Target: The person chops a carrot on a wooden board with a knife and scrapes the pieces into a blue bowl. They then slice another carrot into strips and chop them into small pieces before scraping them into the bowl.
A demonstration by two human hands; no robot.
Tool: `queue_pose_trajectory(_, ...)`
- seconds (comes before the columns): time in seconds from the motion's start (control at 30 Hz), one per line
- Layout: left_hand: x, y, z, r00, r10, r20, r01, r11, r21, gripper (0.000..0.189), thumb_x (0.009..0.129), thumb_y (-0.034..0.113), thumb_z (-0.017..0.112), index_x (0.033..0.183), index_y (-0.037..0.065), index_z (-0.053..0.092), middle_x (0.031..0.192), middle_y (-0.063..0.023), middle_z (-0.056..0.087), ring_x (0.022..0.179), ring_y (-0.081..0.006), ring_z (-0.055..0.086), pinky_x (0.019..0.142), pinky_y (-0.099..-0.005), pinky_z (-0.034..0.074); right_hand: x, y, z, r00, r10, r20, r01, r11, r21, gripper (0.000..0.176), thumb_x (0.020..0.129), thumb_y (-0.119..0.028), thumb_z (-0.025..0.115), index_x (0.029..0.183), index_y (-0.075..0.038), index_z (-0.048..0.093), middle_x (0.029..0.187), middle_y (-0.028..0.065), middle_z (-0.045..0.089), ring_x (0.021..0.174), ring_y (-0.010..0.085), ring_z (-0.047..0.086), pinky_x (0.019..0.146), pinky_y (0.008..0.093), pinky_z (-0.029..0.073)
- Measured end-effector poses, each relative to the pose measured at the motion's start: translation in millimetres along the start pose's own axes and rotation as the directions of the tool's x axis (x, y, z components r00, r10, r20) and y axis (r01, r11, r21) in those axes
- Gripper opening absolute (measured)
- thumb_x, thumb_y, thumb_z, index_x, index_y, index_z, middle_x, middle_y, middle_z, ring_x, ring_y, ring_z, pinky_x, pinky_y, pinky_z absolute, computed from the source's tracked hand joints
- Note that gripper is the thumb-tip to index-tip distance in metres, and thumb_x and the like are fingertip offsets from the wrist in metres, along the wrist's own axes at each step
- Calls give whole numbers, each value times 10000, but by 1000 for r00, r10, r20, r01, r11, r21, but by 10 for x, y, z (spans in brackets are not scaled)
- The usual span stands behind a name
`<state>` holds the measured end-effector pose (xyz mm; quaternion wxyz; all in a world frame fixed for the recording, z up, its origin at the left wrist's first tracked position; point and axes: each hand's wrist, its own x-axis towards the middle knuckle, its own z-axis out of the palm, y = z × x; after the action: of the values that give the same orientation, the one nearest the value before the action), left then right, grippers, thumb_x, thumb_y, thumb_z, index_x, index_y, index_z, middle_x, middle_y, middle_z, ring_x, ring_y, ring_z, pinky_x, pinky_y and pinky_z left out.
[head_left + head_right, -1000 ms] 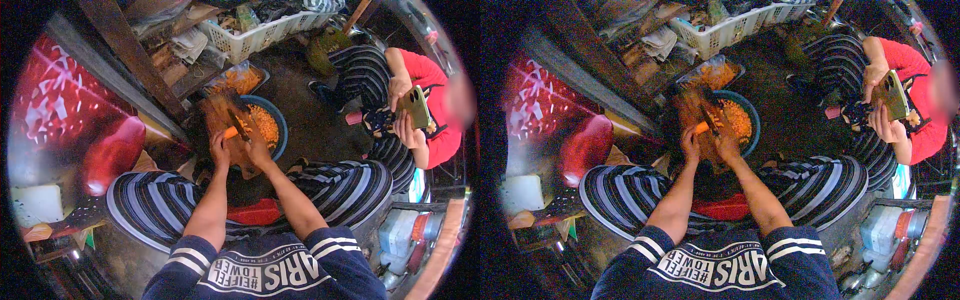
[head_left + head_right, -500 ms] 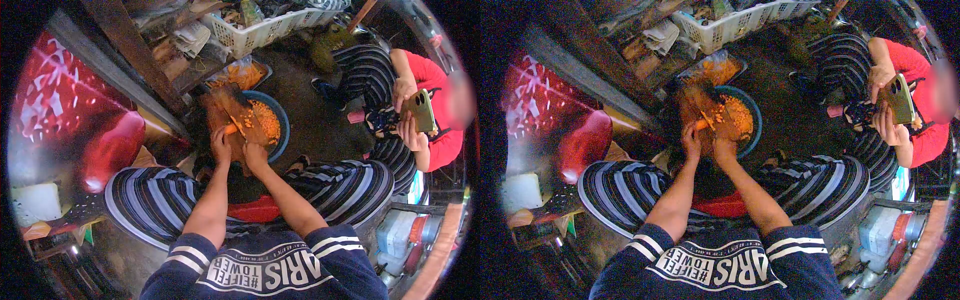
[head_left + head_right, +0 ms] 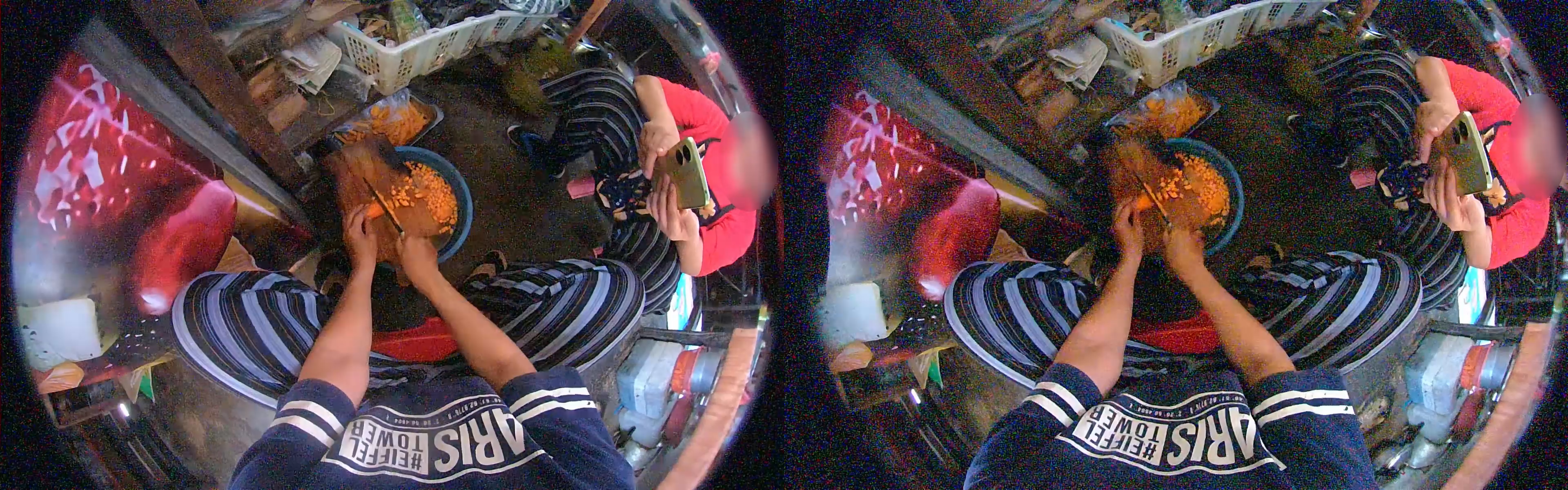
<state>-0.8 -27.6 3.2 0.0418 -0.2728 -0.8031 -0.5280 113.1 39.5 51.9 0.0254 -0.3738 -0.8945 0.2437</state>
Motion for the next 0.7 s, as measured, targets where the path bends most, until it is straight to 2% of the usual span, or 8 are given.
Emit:
queue_pose_trajectory(0.1,11,8,-7,1000,-12,-4,12,1000,-8,221,799,-1,511,1005,1,591,1067,-137,572,1030,-304,509,909,-367,393,36,19,103,992,-44,-120,29,992,-122,323,848,-283,494,812,13,621,749,251,598,715,388,606,643,468,490)
queue_pose_trajectory(0.2,38,33,13,1000,21,-12,-21,1000,-24,222,797,1,514,1006,3,590,1070,-140,569,1041,-305,500,911,-371,389,127,66,17,996,-30,-88,28,999,-22,317,847,-285,497,868,11,609,747,241,603,709,397,602,641,468,490)
queue_pose_trajectory(0.3,3,30,-19,1000,27,-4,-27,1000,0,222,796,3,517,1007,4,590,1075,-142,567,1044,-307,498,915,-374,387,73,27,-196,998,33,58,-39,992,120,294,840,-264,513,913,10,593,750,234,608,709,405,600,648,470,491)
queue_pose_trajectory(0.4,-8,-55,25,999,41,-20,-41,999,20,229,790,5,523,1010,5,588,1074,-141,567,1038,-309,501,918,-375,386,-45,-51,-192,1000,-25,-6,25,995,93,285,838,-252,515,941,5,580,758,231,614,728,414,597,659,478,488)
queue_pose_trajectory(0.47,-17,-95,58,998,55,-34,-55,998,18,235,786,5,527,1013,6,587,1070,-141,568,1036,-309,503,919,-376,385,-88,-5,55,976,-73,-205,75,997,6,282,841,-259,512,922,2,582,762,230,616,740,416,596,665,483,485)
queue_pose_trajectory(0.5,-28,-98,65,998,37,-45,-38,999,-9,243,778,1,530,1014,7,586,1062,-140,571,1031,-311,507,917,-378,387,-86,-42,40,977,-73,-199,75,997,6,282,841,-259,512,922,2,582,762,230,616,740,416,596,665,483,485)
queue_pose_trajectory(0.57,-13,-101,39,998,29,-56,-31,999,-35,250,771,-3,533,1016,9,586,1054,-140,574,1026,-312,511,915,-380,389,-28,-123,-25,997,61,55,-58,998,-39,301,840,-267,515,932,14,574,777,230,618,761,422,592,675,484,484)
queue_pose_trajectory(0.7,57,-43,43,996,72,-47,-73,997,-17,241,768,-3,536,1003,9,584,1046,-149,572,1007,-321,516,896,-381,397,22,-53,-213,997,-79,23,79,997,-1,317,838,-273,521,904,33,574,782,242,614,762,414,597,681,476,489)
